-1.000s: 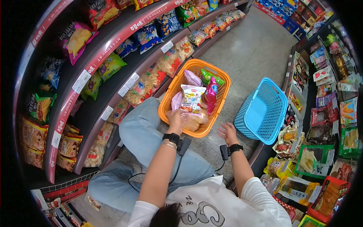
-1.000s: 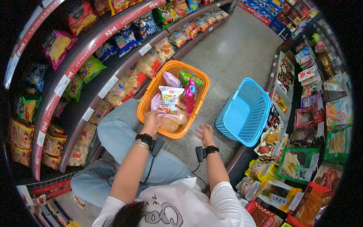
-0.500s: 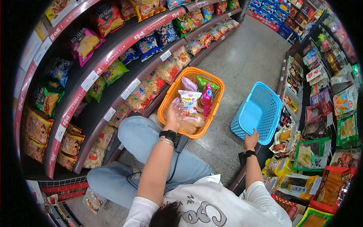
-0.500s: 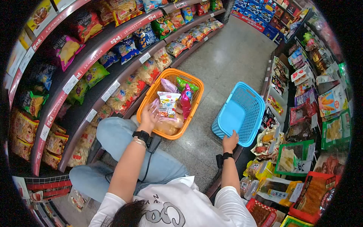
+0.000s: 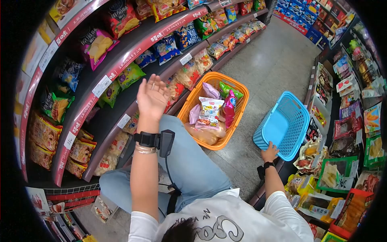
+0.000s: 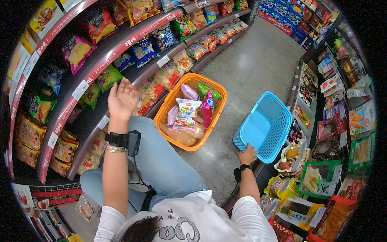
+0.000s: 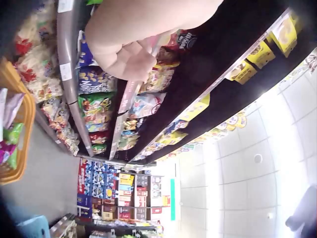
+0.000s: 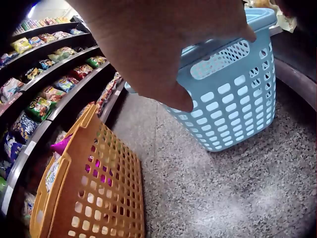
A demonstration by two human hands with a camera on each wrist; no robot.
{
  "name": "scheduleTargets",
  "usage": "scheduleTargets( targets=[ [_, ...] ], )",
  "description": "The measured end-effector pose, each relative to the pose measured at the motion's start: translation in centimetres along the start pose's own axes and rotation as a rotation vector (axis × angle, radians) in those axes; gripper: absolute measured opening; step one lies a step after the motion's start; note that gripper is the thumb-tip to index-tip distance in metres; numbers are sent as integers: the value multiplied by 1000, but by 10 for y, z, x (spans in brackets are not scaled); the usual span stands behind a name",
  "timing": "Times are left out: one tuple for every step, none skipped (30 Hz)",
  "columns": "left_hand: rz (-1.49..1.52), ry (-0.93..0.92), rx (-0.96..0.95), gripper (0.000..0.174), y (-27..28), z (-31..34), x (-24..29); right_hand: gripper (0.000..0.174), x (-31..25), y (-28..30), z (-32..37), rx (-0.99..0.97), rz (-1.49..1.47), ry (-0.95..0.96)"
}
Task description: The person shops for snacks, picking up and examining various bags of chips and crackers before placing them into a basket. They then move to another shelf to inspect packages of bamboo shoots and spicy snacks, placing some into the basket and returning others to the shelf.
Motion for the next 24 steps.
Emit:
scheduleTargets(
  targets=[
    [-1,6,-6,27,-4,0,8,69,-1,-1,0,-3,-27,12],
    [0,13,-11,26,-5,-1,14,68,-2,-2,0,-5,-53,23],
    [3,21,-16,26,-5,-2,19,67,-3,-3,0,-8,-77,33],
    [-41,38,-2,25,-1,-4,22,66,-4,-5,2,-16,-87,46],
    [-32,66,3,26,2,-5,24,65,-4,-9,6,-24,-97,58],
    [-21,94,8,26,5,-6,26,63,-4,-12,10,-30,-107,69],
    [-11,121,10,26,8,-8,28,63,-4,-16,14,-15,-96,64],
    [-4,151,5,26,12,-11,29,63,-5,-21,20,3,-86,59],
    [9,170,-6,26,15,-15,30,63,-7,-23,28,21,-74,54],
    [24,191,-18,25,19,-20,31,67,-7,-26,34,-11,-49,49],
    [41,211,-31,25,22,-25,32,70,-7,-30,40,-36,-26,6],
    [59,236,-31,24,22,-30,33,72,-12,-28,50,-59,-3,-36],
    [85,260,-39,24,21,-34,33,74,-20,-24,59,-83,19,-79],
    [114,276,-46,23,22,-40,32,79,-28,-20,65,-123,10,-115],
    [141,292,-53,23,24,-45,32,79,-36,-16,73,-142,-3,-145],
    [175,299,-59,23,27,-51,29,79,-45,-13,80,-159,-19,-175],
    [201,316,-71,24,30,-55,25,79,-51,-10,87,-175,-35,-205],
    [221,340,-67,24,32,-58,21,79,-56,-7,93,-180,-53,-206],
    [241,368,-65,24,33,-59,16,80,-57,-9,95,-177,-79,-183],
    [281,395,-68,24,35,-61,10,81,-53,-10,96,-170,-106,-161],
    [320,428,-73,24,39,-62,2,82,-52,-9,99,-162,-136,-144],
    [361,467,-77,24,42,-63,-5,80,-52,-5,105,-98,-133,-98],
    [374,494,-82,23,43,-66,-11,78,-51,0,112,-46,-112,-55],
    [389,522,-88,23,42,-68,-19,76,-49,7,120,7,-88,-13]
  ],
)
Point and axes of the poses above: each hand's wrist, its own z-axis away from the middle knuckle, its own y-axis out of the back of the hand, x = y × z, the point moved 5 cm from there along -z, towards the middle knuckle, and after that the axes turned 5 degrees about -x, right-handed, at the moved point
